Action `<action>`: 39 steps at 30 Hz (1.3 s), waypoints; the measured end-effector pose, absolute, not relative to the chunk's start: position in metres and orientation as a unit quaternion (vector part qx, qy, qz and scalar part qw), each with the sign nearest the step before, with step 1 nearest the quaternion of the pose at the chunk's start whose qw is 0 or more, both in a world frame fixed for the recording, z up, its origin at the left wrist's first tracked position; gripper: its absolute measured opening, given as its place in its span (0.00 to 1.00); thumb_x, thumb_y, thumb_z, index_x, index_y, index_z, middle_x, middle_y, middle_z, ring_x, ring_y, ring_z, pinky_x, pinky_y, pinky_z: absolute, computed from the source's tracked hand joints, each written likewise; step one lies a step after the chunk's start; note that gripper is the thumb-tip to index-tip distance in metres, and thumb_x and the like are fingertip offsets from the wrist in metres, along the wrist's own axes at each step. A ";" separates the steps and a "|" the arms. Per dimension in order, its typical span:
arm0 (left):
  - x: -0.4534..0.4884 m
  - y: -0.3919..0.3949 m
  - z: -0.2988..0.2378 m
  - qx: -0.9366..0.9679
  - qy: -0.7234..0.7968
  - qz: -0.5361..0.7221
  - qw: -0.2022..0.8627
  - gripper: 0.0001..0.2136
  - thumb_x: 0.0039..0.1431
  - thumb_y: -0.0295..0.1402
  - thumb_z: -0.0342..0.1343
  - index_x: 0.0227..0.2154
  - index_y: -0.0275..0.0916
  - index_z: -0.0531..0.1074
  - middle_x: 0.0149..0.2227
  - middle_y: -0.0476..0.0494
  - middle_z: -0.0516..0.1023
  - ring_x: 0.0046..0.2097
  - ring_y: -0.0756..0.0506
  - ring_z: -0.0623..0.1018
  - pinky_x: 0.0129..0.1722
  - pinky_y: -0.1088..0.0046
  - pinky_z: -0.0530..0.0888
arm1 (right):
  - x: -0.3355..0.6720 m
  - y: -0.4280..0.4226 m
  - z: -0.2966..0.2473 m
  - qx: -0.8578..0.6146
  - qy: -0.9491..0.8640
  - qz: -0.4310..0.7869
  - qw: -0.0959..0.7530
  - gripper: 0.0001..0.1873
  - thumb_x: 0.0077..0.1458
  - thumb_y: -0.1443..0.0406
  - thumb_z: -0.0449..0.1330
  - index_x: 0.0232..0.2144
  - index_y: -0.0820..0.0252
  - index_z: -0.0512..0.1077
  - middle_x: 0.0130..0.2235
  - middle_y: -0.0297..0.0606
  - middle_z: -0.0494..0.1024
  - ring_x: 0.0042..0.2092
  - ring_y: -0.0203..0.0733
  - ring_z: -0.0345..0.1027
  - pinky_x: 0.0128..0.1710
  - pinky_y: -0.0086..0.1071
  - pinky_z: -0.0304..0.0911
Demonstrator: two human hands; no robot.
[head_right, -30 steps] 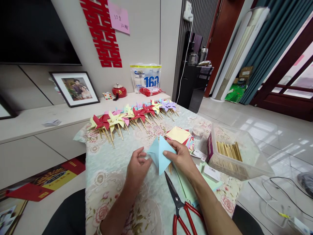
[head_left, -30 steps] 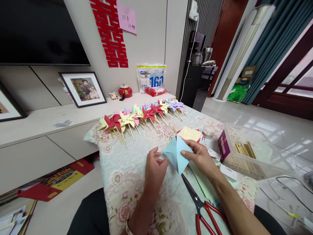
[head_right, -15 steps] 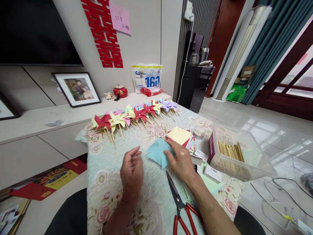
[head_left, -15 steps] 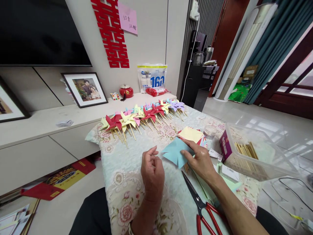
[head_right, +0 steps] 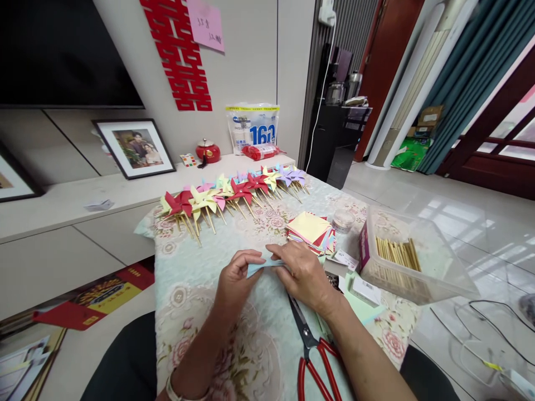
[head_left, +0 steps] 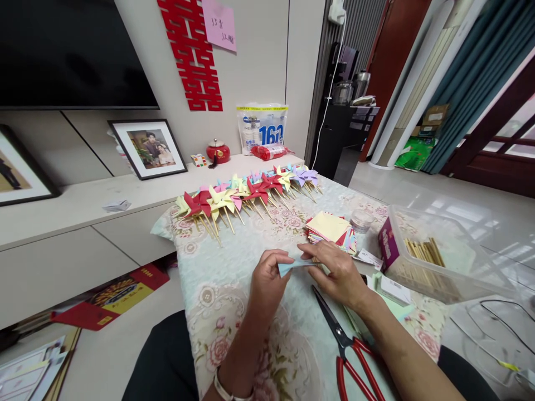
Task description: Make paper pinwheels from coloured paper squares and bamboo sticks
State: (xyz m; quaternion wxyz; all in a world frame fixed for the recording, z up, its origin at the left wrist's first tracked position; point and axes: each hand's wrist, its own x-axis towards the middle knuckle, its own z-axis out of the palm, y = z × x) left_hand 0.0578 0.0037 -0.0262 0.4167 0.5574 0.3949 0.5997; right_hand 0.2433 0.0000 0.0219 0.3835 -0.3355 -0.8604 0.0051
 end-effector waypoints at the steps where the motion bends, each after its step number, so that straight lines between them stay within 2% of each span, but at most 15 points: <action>1: 0.054 0.005 -0.028 0.541 0.389 0.593 0.451 0.05 0.45 0.29 0.66 0.28 0.39 0.78 0.40 0.42 0.75 0.43 0.44 0.78 0.41 0.69 0.76 | 0.244 0.002 0.020 -0.330 -0.862 0.034 0.384 0.25 0.62 0.72 0.57 0.59 0.56 0.63 0.40 0.40 0.80 0.42 0.47 0.72 0.44 0.41 0.65; 4: 0.040 0.006 -0.032 0.509 0.400 0.544 0.533 0.06 0.44 0.29 0.66 0.27 0.37 0.77 0.43 0.41 0.74 0.41 0.45 0.79 0.41 0.68 0.76 | 0.248 0.007 0.015 -0.324 -0.873 0.096 0.352 0.24 0.61 0.71 0.58 0.59 0.57 0.65 0.46 0.44 0.80 0.47 0.49 0.71 0.47 0.43 0.65; 7: 0.027 0.003 -0.035 0.538 0.408 0.500 0.542 0.04 0.45 0.29 0.65 0.26 0.37 0.77 0.46 0.39 0.74 0.42 0.44 0.78 0.40 0.68 0.75 | 0.249 0.008 0.014 -0.311 -0.893 0.148 0.290 0.15 0.60 0.72 0.57 0.49 0.58 0.73 0.44 0.44 0.81 0.46 0.48 0.72 0.47 0.42 0.65; 9: 0.020 -0.002 -0.035 0.600 0.416 0.468 0.498 0.03 0.48 0.27 0.62 0.28 0.38 0.78 0.48 0.38 0.73 0.46 0.42 0.77 0.42 0.66 0.75 | 0.249 0.008 0.014 -0.300 -0.902 0.179 0.255 0.13 0.58 0.75 0.56 0.42 0.58 0.76 0.40 0.41 0.81 0.43 0.46 0.72 0.45 0.40 0.64; 14: 0.008 -0.020 -0.036 0.722 0.478 0.414 0.280 0.17 0.56 0.21 0.46 0.39 0.40 0.79 0.54 0.35 0.71 0.54 0.40 0.74 0.54 0.56 0.71 | 0.246 0.007 0.009 -0.286 -0.902 0.217 0.240 0.11 0.56 0.76 0.58 0.37 0.60 0.77 0.36 0.41 0.81 0.40 0.44 0.72 0.42 0.37 0.64; 17: 0.006 -0.039 -0.032 0.711 0.533 0.416 0.190 0.20 0.54 0.18 0.44 0.41 0.39 0.77 0.54 0.35 0.71 0.57 0.38 0.72 0.56 0.54 0.70 | 0.244 0.005 0.008 -0.277 -0.903 0.231 0.234 0.10 0.56 0.74 0.59 0.37 0.61 0.78 0.36 0.41 0.81 0.40 0.44 0.72 0.42 0.36 0.64; 19: 0.009 -0.055 -0.026 0.691 0.554 0.434 0.164 0.19 0.56 0.18 0.43 0.42 0.39 0.75 0.51 0.37 0.74 0.55 0.39 0.74 0.55 0.55 0.71 | 0.242 0.003 0.009 -0.277 -0.904 0.235 0.226 0.09 0.57 0.74 0.59 0.37 0.61 0.78 0.36 0.41 0.81 0.40 0.44 0.72 0.42 0.36 0.64; 21: 0.015 -0.070 -0.018 0.696 0.540 0.445 0.160 0.15 0.60 0.23 0.46 0.44 0.40 0.74 0.48 0.38 0.75 0.52 0.40 0.74 0.52 0.57 0.73 | 0.239 0.001 0.011 -0.276 -0.904 0.240 0.220 0.08 0.58 0.72 0.59 0.37 0.61 0.78 0.36 0.41 0.81 0.40 0.44 0.72 0.42 0.35 0.64; 23: 0.023 -0.080 -0.014 0.736 0.509 0.417 0.158 0.13 0.61 0.29 0.53 0.48 0.39 0.72 0.48 0.38 0.75 0.50 0.39 0.74 0.50 0.57 0.73 | 0.236 -0.001 0.013 -0.276 -0.904 0.248 0.214 0.07 0.60 0.71 0.59 0.37 0.60 0.78 0.36 0.40 0.81 0.40 0.44 0.72 0.42 0.35 0.64; 25: 0.029 -0.082 -0.014 0.749 0.521 0.388 0.132 0.13 0.57 0.32 0.59 0.46 0.40 0.73 0.44 0.39 0.77 0.46 0.37 0.75 0.45 0.56 0.73 | 0.235 -0.002 0.014 -0.282 -0.902 0.254 0.206 0.08 0.60 0.71 0.59 0.39 0.60 0.78 0.36 0.40 0.81 0.41 0.44 0.72 0.43 0.35 0.64; 27: 0.033 -0.078 -0.018 0.736 0.554 0.370 0.118 0.09 0.58 0.28 0.56 0.41 0.41 0.75 0.38 0.42 0.79 0.41 0.38 0.75 0.41 0.58 0.72 | 0.234 -0.002 0.015 -0.299 -0.900 0.252 0.195 0.10 0.58 0.72 0.61 0.42 0.60 0.77 0.38 0.40 0.81 0.42 0.44 0.72 0.44 0.36 0.65; 30: 0.032 -0.069 -0.026 0.710 0.589 0.360 0.139 0.09 0.59 0.25 0.52 0.37 0.41 0.76 0.34 0.43 0.80 0.39 0.39 0.76 0.39 0.59 0.72 | 0.235 -0.002 0.015 -0.329 -0.898 0.239 0.168 0.17 0.54 0.72 0.64 0.48 0.61 0.76 0.41 0.42 0.80 0.44 0.47 0.72 0.45 0.38 0.65; 33: 0.028 -0.065 -0.027 0.673 0.612 0.368 0.193 0.08 0.58 0.27 0.53 0.37 0.41 0.75 0.35 0.44 0.81 0.39 0.39 0.78 0.39 0.61 0.73 | 0.237 -0.001 0.015 -0.349 -0.895 0.236 0.150 0.23 0.53 0.73 0.63 0.53 0.60 0.73 0.44 0.44 0.80 0.46 0.48 0.72 0.46 0.39 0.65; 35: 0.026 -0.066 -0.025 0.646 0.626 0.372 0.229 0.08 0.59 0.29 0.53 0.38 0.41 0.75 0.37 0.43 0.81 0.40 0.39 0.79 0.40 0.62 0.73 | 0.237 -0.001 0.015 -0.346 -0.894 0.242 0.150 0.23 0.54 0.74 0.61 0.53 0.59 0.72 0.45 0.43 0.80 0.46 0.47 0.72 0.47 0.38 0.65; 39: 0.027 -0.068 -0.021 0.621 0.651 0.357 0.253 0.11 0.62 0.33 0.51 0.44 0.40 0.74 0.38 0.41 0.82 0.41 0.38 0.80 0.40 0.62 0.73 | 0.236 -0.002 0.014 -0.345 -0.893 0.246 0.148 0.21 0.58 0.73 0.57 0.53 0.56 0.72 0.39 0.38 0.80 0.41 0.44 0.72 0.42 0.34 0.65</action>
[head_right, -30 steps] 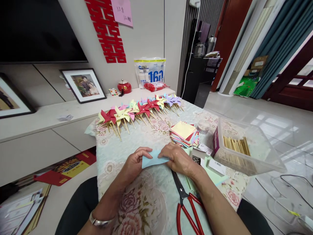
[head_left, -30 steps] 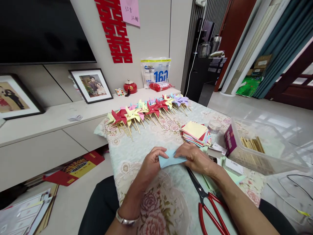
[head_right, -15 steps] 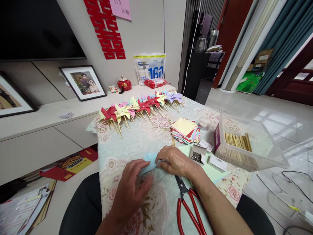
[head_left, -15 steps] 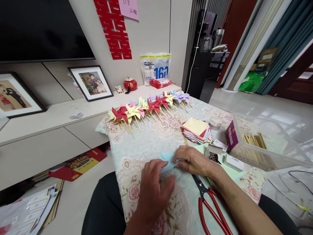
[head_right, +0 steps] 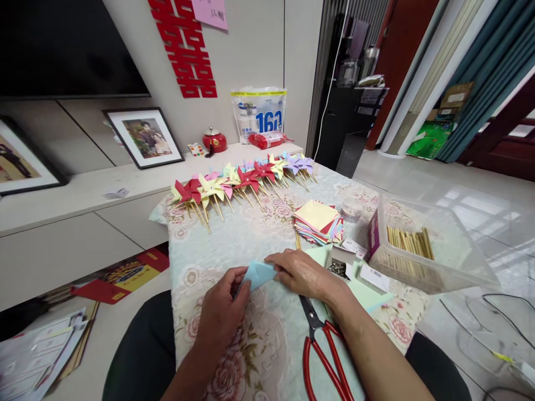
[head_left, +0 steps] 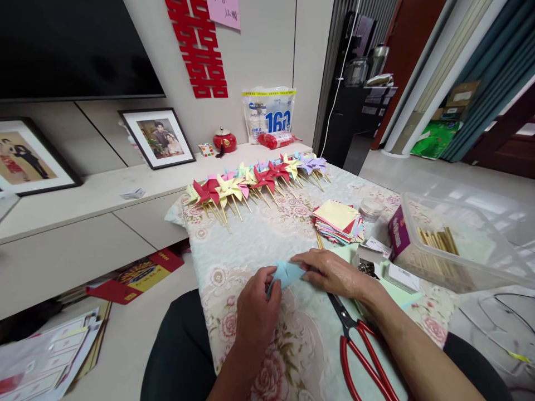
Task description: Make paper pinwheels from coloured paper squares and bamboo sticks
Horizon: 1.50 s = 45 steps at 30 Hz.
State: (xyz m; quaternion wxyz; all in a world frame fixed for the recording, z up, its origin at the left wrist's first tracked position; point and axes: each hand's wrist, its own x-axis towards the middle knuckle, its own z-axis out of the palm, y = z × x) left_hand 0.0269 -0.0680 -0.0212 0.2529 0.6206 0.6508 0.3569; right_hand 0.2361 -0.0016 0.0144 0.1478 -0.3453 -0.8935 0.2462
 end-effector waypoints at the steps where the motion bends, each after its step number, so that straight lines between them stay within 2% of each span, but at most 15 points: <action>1: 0.028 -0.068 -0.021 0.621 0.657 0.350 0.246 0.12 0.62 0.34 0.51 0.45 0.39 0.74 0.37 0.41 0.82 0.41 0.38 0.80 0.39 0.62 0.73 | 0.236 -0.002 0.014 -0.352 -0.892 0.244 0.146 0.20 0.58 0.73 0.57 0.53 0.57 0.72 0.38 0.37 0.79 0.40 0.44 0.72 0.41 0.34 0.65; 7: 0.032 -0.065 -0.025 0.645 0.678 0.315 0.156 0.12 0.61 0.30 0.50 0.45 0.37 0.74 0.37 0.38 0.81 0.40 0.37 0.80 0.39 0.61 0.73 | 0.235 -0.001 0.010 -0.381 -0.883 0.226 0.154 0.17 0.59 0.71 0.58 0.52 0.61 0.72 0.42 0.42 0.79 0.42 0.45 0.73 0.42 0.34 0.65; 13: 0.033 -0.065 -0.026 0.657 0.674 0.314 0.124 0.11 0.60 0.27 0.50 0.44 0.39 0.73 0.38 0.41 0.79 0.39 0.39 0.79 0.38 0.63 0.73 | 0.238 0.000 0.009 -0.376 -0.886 0.191 0.192 0.19 0.58 0.73 0.59 0.52 0.64 0.71 0.45 0.47 0.77 0.45 0.48 0.72 0.46 0.39 0.67; 17: 0.033 -0.066 -0.030 0.651 0.671 0.342 0.098 0.12 0.59 0.25 0.51 0.45 0.40 0.71 0.42 0.40 0.76 0.43 0.39 0.79 0.39 0.63 0.75 | 0.237 0.000 0.010 -0.322 -0.899 0.195 0.225 0.15 0.61 0.73 0.56 0.49 0.61 0.74 0.45 0.45 0.78 0.48 0.48 0.69 0.49 0.41 0.66; 21: 0.034 -0.067 -0.033 0.655 0.665 0.351 0.075 0.12 0.59 0.24 0.52 0.45 0.40 0.71 0.45 0.40 0.74 0.46 0.40 0.78 0.39 0.64 0.76 | 0.235 -0.001 0.011 -0.277 -0.914 0.222 0.194 0.14 0.61 0.74 0.56 0.45 0.59 0.76 0.41 0.42 0.79 0.45 0.45 0.70 0.47 0.39 0.66; 26: 0.034 -0.067 -0.034 0.665 0.669 0.329 0.053 0.12 0.59 0.22 0.52 0.44 0.38 0.72 0.45 0.39 0.73 0.44 0.39 0.78 0.38 0.63 0.77 | 0.236 -0.004 0.009 -0.283 -0.919 0.225 0.155 0.17 0.58 0.77 0.57 0.44 0.57 0.79 0.42 0.42 0.78 0.45 0.44 0.69 0.45 0.36 0.66; 32: 0.037 -0.076 -0.038 0.721 0.612 0.314 -0.085 0.12 0.59 0.19 0.53 0.38 0.39 0.76 0.43 0.38 0.79 0.43 0.37 0.77 0.39 0.59 0.74 | 0.236 -0.006 0.008 -0.294 -0.921 0.216 0.137 0.19 0.57 0.78 0.57 0.44 0.55 0.79 0.43 0.40 0.78 0.46 0.44 0.68 0.45 0.36 0.65; 34: 0.043 -0.085 -0.041 0.747 0.582 0.302 -0.115 0.14 0.60 0.19 0.52 0.42 0.40 0.77 0.46 0.39 0.81 0.46 0.36 0.78 0.42 0.57 0.73 | 0.236 -0.006 0.009 -0.295 -0.923 0.211 0.133 0.19 0.57 0.78 0.57 0.44 0.55 0.79 0.43 0.41 0.77 0.46 0.44 0.68 0.45 0.37 0.65; 36: 0.049 -0.094 -0.044 0.771 0.550 0.299 -0.117 0.15 0.61 0.20 0.51 0.48 0.38 0.75 0.50 0.37 0.81 0.53 0.34 0.77 0.50 0.51 0.71 | 0.235 -0.006 0.009 -0.292 -0.924 0.208 0.134 0.19 0.57 0.77 0.57 0.44 0.54 0.79 0.42 0.40 0.77 0.45 0.44 0.68 0.45 0.37 0.64; 39: 0.056 -0.105 -0.049 0.790 0.530 0.295 -0.089 0.18 0.61 0.26 0.52 0.54 0.33 0.73 0.56 0.33 0.78 0.58 0.32 0.74 0.56 0.47 0.69 | 0.235 -0.006 0.010 -0.288 -0.925 0.206 0.140 0.18 0.57 0.76 0.57 0.43 0.53 0.79 0.41 0.40 0.76 0.44 0.44 0.68 0.45 0.37 0.64; 45: 0.055 -0.113 -0.056 0.803 0.529 0.260 -0.091 0.21 0.62 0.31 0.52 0.56 0.29 0.71 0.58 0.30 0.76 0.59 0.32 0.75 0.58 0.49 0.71 | 0.234 -0.008 0.013 -0.287 -0.927 0.203 0.132 0.17 0.58 0.76 0.56 0.42 0.54 0.79 0.41 0.40 0.76 0.44 0.44 0.67 0.44 0.36 0.65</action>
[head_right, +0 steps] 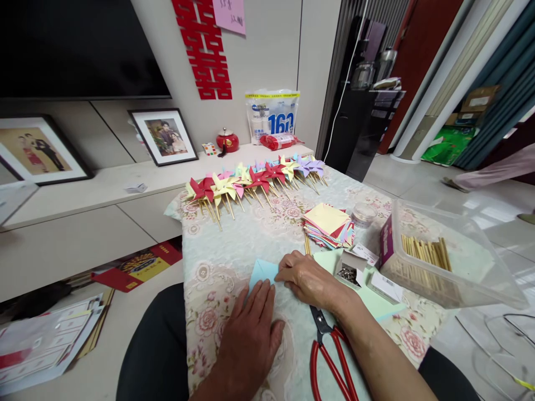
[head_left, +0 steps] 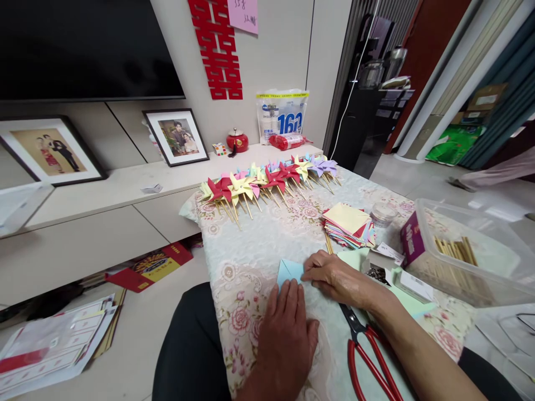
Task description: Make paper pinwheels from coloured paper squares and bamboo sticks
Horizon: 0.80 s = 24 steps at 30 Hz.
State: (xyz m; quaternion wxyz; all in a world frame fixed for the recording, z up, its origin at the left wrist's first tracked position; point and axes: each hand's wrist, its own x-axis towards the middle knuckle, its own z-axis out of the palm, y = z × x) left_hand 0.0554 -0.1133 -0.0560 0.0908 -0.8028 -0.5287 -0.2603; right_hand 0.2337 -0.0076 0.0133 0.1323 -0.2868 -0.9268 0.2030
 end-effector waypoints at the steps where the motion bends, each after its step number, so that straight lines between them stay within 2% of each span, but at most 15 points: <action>1: 0.054 -0.114 -0.057 -0.803 -0.529 -0.257 0.094 0.21 0.62 0.31 0.52 0.56 0.28 0.71 0.58 0.30 0.75 0.59 0.32 0.75 0.57 0.49 0.71 | 0.233 -0.008 0.014 -0.287 -0.927 0.202 0.131 0.17 0.58 0.76 0.56 0.42 0.54 0.79 0.41 0.40 0.76 0.44 0.44 0.67 0.44 0.36 0.65; 10: 0.048 -0.123 -0.058 -0.807 -0.528 -0.242 0.109 0.21 0.63 0.34 0.52 0.57 0.29 0.71 0.59 0.32 0.75 0.59 0.34 0.75 0.56 0.55 0.72 | 0.234 -0.008 0.013 -0.293 -0.925 0.208 0.125 0.17 0.58 0.76 0.56 0.43 0.54 0.79 0.42 0.41 0.76 0.45 0.44 0.67 0.44 0.36 0.65; 14: 0.050 -0.123 -0.051 -0.813 -0.526 -0.221 0.115 0.22 0.63 0.36 0.53 0.58 0.32 0.70 0.62 0.36 0.72 0.58 0.33 0.75 0.55 0.54 0.71 | 0.235 -0.007 0.014 -0.293 -0.924 0.218 0.112 0.18 0.58 0.76 0.56 0.44 0.54 0.79 0.43 0.41 0.76 0.46 0.45 0.67 0.45 0.37 0.64; 18: 0.052 -0.123 -0.049 -0.814 -0.535 -0.196 0.116 0.21 0.65 0.35 0.51 0.58 0.34 0.70 0.61 0.38 0.73 0.58 0.34 0.74 0.53 0.53 0.70 | 0.236 -0.007 0.013 -0.297 -0.921 0.229 0.105 0.18 0.58 0.75 0.56 0.45 0.55 0.79 0.44 0.43 0.76 0.47 0.46 0.67 0.46 0.37 0.63; 24: 0.055 -0.120 -0.047 -0.807 -0.540 -0.213 0.110 0.19 0.65 0.34 0.51 0.55 0.34 0.73 0.59 0.38 0.76 0.57 0.33 0.74 0.58 0.48 0.62 | 0.236 -0.006 0.012 -0.310 -0.914 0.232 0.123 0.16 0.60 0.73 0.56 0.46 0.55 0.78 0.43 0.43 0.77 0.46 0.46 0.68 0.46 0.38 0.64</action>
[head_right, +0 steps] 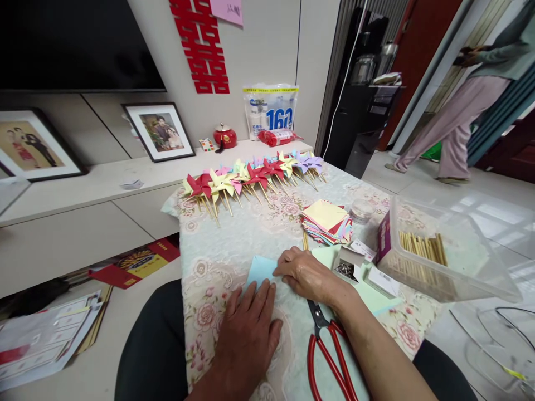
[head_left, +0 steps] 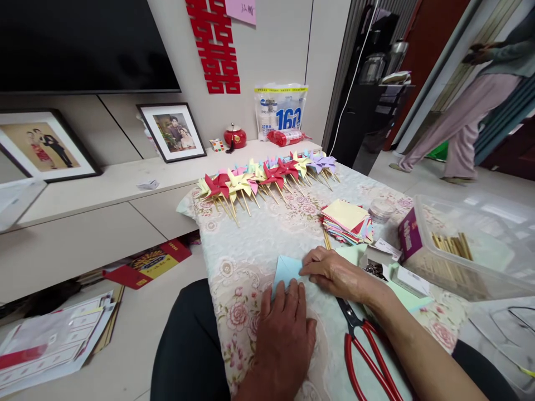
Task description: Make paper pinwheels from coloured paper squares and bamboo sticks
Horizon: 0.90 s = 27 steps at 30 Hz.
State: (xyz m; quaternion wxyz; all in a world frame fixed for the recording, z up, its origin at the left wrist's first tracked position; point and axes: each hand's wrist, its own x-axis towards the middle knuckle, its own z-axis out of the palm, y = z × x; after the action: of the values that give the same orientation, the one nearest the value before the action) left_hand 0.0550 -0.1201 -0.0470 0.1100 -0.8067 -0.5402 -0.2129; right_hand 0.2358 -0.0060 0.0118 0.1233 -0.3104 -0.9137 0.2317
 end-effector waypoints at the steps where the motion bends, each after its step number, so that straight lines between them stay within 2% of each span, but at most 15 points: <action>1: 0.055 -0.119 -0.047 -0.804 -0.540 -0.224 0.108 0.18 0.65 0.35 0.51 0.55 0.34 0.73 0.58 0.38 0.77 0.57 0.33 0.74 0.59 0.49 0.62 | 0.236 -0.006 0.012 -0.320 -0.910 0.229 0.133 0.16 0.61 0.73 0.55 0.46 0.56 0.78 0.43 0.44 0.77 0.46 0.46 0.68 0.46 0.38 0.64; 5: 0.055 -0.119 -0.048 -0.794 -0.540 -0.263 0.095 0.19 0.65 0.37 0.52 0.54 0.34 0.74 0.57 0.40 0.78 0.56 0.35 0.74 0.60 0.51 0.59 | 0.234 -0.004 0.013 -0.383 -0.890 0.197 0.151 0.16 0.64 0.73 0.51 0.48 0.61 0.77 0.42 0.47 0.78 0.46 0.48 0.69 0.48 0.39 0.64; 12: 0.052 -0.122 -0.047 -0.798 -0.534 -0.262 0.096 0.18 0.66 0.30 0.49 0.55 0.34 0.72 0.58 0.40 0.77 0.58 0.35 0.72 0.60 0.51 0.57 | 0.228 -0.004 0.006 -0.448 -0.867 0.181 0.119 0.15 0.64 0.69 0.54 0.50 0.64 0.75 0.43 0.49 0.80 0.47 0.52 0.72 0.47 0.40 0.65; 18: 0.052 -0.120 -0.048 -0.796 -0.528 -0.282 0.091 0.18 0.64 0.28 0.50 0.55 0.33 0.72 0.57 0.39 0.78 0.59 0.33 0.72 0.59 0.50 0.62 | 0.228 -0.004 0.003 -0.464 -0.850 0.212 0.131 0.18 0.61 0.69 0.57 0.52 0.65 0.75 0.47 0.51 0.81 0.50 0.53 0.74 0.50 0.39 0.65; 21: 0.052 -0.123 -0.048 -0.795 -0.508 -0.322 0.076 0.18 0.63 0.24 0.50 0.54 0.32 0.72 0.54 0.37 0.79 0.59 0.34 0.73 0.57 0.53 0.66 | 0.229 -0.004 0.004 -0.461 -0.849 0.224 0.132 0.20 0.58 0.71 0.57 0.52 0.66 0.76 0.47 0.49 0.81 0.47 0.51 0.74 0.47 0.37 0.65; 24: 0.053 -0.130 -0.043 -0.787 -0.480 -0.386 -0.023 0.19 0.61 0.20 0.48 0.54 0.32 0.72 0.53 0.35 0.79 0.56 0.37 0.75 0.54 0.58 0.72 | 0.229 -0.006 0.006 -0.455 -0.849 0.231 0.136 0.21 0.56 0.72 0.57 0.51 0.65 0.77 0.43 0.46 0.82 0.42 0.47 0.74 0.43 0.35 0.64; 27: 0.054 -0.135 -0.034 -0.712 -0.491 -0.427 -0.264 0.19 0.59 0.23 0.50 0.52 0.35 0.73 0.54 0.33 0.77 0.53 0.39 0.77 0.52 0.60 0.75 | 0.230 -0.007 0.008 -0.455 -0.844 0.241 0.150 0.23 0.53 0.73 0.56 0.50 0.64 0.77 0.36 0.42 0.81 0.36 0.43 0.72 0.38 0.32 0.62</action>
State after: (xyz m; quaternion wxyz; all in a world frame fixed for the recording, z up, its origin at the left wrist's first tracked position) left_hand 0.0538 -0.1354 -0.0344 -0.2638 -0.7121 -0.4911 -0.4268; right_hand 0.2297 -0.0071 0.0084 0.1502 -0.4548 -0.8440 0.2414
